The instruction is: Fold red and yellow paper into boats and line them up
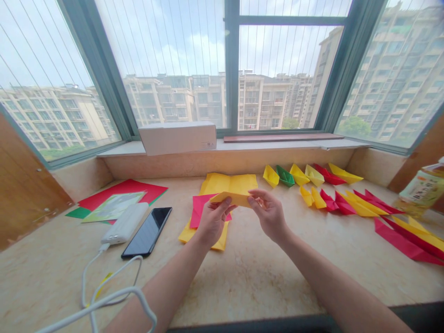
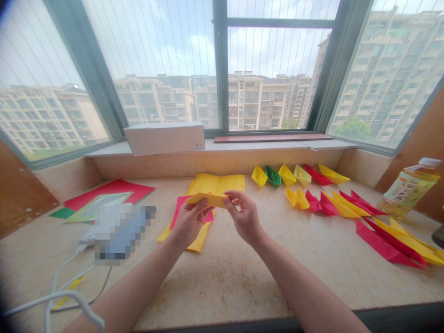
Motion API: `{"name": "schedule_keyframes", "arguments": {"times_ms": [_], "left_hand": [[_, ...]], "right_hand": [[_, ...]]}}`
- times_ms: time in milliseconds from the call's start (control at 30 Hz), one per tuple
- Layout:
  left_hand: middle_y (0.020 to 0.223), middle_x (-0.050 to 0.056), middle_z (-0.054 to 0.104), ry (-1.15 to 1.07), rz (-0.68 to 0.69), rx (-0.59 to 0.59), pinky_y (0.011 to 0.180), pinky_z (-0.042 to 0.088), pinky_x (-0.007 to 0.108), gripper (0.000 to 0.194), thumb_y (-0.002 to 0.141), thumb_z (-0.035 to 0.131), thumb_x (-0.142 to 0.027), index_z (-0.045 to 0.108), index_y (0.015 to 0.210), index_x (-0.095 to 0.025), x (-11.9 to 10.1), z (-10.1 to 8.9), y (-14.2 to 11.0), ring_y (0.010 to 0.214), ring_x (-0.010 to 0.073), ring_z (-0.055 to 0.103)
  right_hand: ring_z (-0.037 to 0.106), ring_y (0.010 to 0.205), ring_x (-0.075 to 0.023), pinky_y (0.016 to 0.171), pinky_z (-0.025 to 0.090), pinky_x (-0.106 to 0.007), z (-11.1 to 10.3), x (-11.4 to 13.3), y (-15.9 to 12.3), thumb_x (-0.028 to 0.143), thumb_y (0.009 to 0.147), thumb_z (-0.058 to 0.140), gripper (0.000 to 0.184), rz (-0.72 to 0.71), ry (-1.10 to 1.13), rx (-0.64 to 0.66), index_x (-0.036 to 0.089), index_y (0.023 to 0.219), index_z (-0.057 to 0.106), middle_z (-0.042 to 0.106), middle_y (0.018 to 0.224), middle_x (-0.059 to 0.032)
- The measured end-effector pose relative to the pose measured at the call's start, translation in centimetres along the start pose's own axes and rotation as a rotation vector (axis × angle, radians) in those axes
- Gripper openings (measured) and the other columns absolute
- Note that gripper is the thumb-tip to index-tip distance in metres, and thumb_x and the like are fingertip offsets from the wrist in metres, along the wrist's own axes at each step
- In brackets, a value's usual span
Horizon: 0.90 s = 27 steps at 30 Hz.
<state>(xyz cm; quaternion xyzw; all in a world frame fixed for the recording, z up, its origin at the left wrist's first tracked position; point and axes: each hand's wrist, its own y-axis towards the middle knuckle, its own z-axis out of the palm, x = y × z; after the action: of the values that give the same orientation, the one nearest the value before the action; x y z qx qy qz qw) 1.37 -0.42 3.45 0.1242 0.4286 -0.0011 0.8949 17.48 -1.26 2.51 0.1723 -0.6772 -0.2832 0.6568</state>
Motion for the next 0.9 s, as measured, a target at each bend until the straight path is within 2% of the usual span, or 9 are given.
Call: {"name": "schedule_keyframes", "arguments": {"times_ms": [133, 233, 333, 500, 567, 633, 767, 833, 900], "left_hand": [[0.092, 0.003, 0.074, 0.018, 0.004, 0.025, 0.082, 0.052, 0.031, 0.018, 0.068, 0.081, -0.022, 0.073, 0.084, -0.018, 0.1, 0.0, 0.0, 0.091, 0.0181, 0.068], [0.091, 0.003, 0.074, 0.033, 0.013, 0.037, 0.083, 0.052, 0.030, 0.017, 0.069, 0.080, -0.022, 0.073, 0.084, -0.018, 0.2, -0.1, 0.0, 0.089, 0.0173, 0.068], [0.092, 0.004, 0.074, 0.063, 0.027, 0.023, 0.082, 0.052, 0.029, 0.019, 0.069, 0.080, -0.022, 0.071, 0.086, -0.017, 0.2, -0.2, 0.0, 0.091, 0.0179, 0.068], [0.096, 0.005, 0.074, 0.193, 0.107, -0.032, 0.082, 0.051, 0.029, 0.048, 0.069, 0.081, -0.024, 0.061, 0.112, -0.021, -0.3, -0.3, 0.1, 0.090, 0.0172, 0.068], [0.096, 0.007, 0.073, 0.316, 0.177, -0.053, 0.083, 0.050, 0.030, 0.051, 0.068, 0.082, -0.025, 0.060, 0.114, -0.021, -0.7, -0.4, 0.1, 0.089, 0.0183, 0.068], [0.096, 0.008, 0.072, 0.479, 0.289, -0.043, 0.088, 0.048, 0.034, 0.041, 0.067, 0.082, -0.026, 0.067, 0.104, -0.021, -1.2, -0.5, 0.0, 0.092, 0.0209, 0.066], [0.107, 0.009, 0.068, 0.860, 0.539, 0.070, 0.103, 0.038, 0.042, 0.014, 0.066, 0.082, -0.026, 0.073, 0.077, -0.024, -1.9, -0.8, -0.2, 0.111, 0.0278, 0.057], [0.104, 0.009, 0.068, 0.973, 0.572, 0.129, 0.102, 0.038, 0.043, 0.011, 0.069, 0.079, -0.027, 0.074, 0.078, -0.025, -2.0, -1.0, -0.3, 0.108, 0.0282, 0.057], [0.089, 0.008, 0.070, 1.056, 0.548, 0.202, 0.093, 0.041, 0.039, 0.008, 0.074, 0.076, -0.026, 0.075, 0.082, -0.026, -2.0, -1.3, -0.1, 0.092, 0.0256, 0.061]], "right_hand": [[0.061, 0.073, -0.0161, 0.069, 0.051, -0.031, -0.1, -0.4, 0.3, 0.040, 0.084, 0.064, 0.033, 0.066, -0.030, 0.059, 0.022, 0.112, 0.068, 0.069, 0.087, -0.0041], [0.063, 0.075, -0.0182, 0.070, 0.051, -0.032, -0.1, -0.6, 0.4, 0.043, 0.084, 0.063, 0.028, 0.085, -0.062, 0.103, 0.021, 0.097, 0.073, 0.072, 0.086, -0.0052], [0.065, 0.077, -0.0196, 0.072, 0.051, -0.034, -0.1, -0.5, 0.5, 0.042, 0.084, 0.064, 0.023, 0.041, -0.106, 0.075, 0.021, 0.087, 0.074, 0.074, 0.084, -0.0047], [0.064, 0.078, -0.0196, 0.072, 0.051, -0.034, -0.3, -0.4, 0.6, 0.036, 0.084, 0.066, 0.016, -0.069, -0.165, 0.086, 0.024, 0.087, 0.076, 0.072, 0.084, -0.0042], [0.064, 0.079, -0.0202, 0.072, 0.051, -0.034, -0.5, -0.5, 0.8, 0.035, 0.085, 0.065, 0.016, -0.100, -0.185, 0.101, 0.024, 0.087, 0.076, 0.071, 0.084, -0.0049], [0.064, 0.081, -0.0209, 0.072, 0.051, -0.035, -0.8, -0.5, 1.0, 0.035, 0.087, 0.063, 0.017, -0.131, -0.207, 0.107, 0.025, 0.088, 0.076, 0.071, 0.085, -0.0055], [0.063, 0.085, -0.0215, 0.077, 0.049, -0.037, -1.5, -0.4, 1.3, 0.032, 0.090, 0.059, 0.017, -0.266, -0.359, 0.133, 0.027, 0.093, 0.076, 0.072, 0.089, -0.0050], [0.061, 0.084, -0.0214, 0.079, 0.046, -0.039, -1.8, -0.3, 1.4, 0.031, 0.091, 0.058, 0.017, -0.340, -0.470, 0.164, 0.029, 0.094, 0.076, 0.072, 0.089, -0.0043], [0.060, 0.083, -0.0214, 0.080, 0.043, -0.039, -2.0, -0.3, 1.4, 0.031, 0.092, 0.058, 0.018, -0.393, -0.566, 0.208, 0.029, 0.096, 0.075, 0.072, 0.088, -0.0040]]}}
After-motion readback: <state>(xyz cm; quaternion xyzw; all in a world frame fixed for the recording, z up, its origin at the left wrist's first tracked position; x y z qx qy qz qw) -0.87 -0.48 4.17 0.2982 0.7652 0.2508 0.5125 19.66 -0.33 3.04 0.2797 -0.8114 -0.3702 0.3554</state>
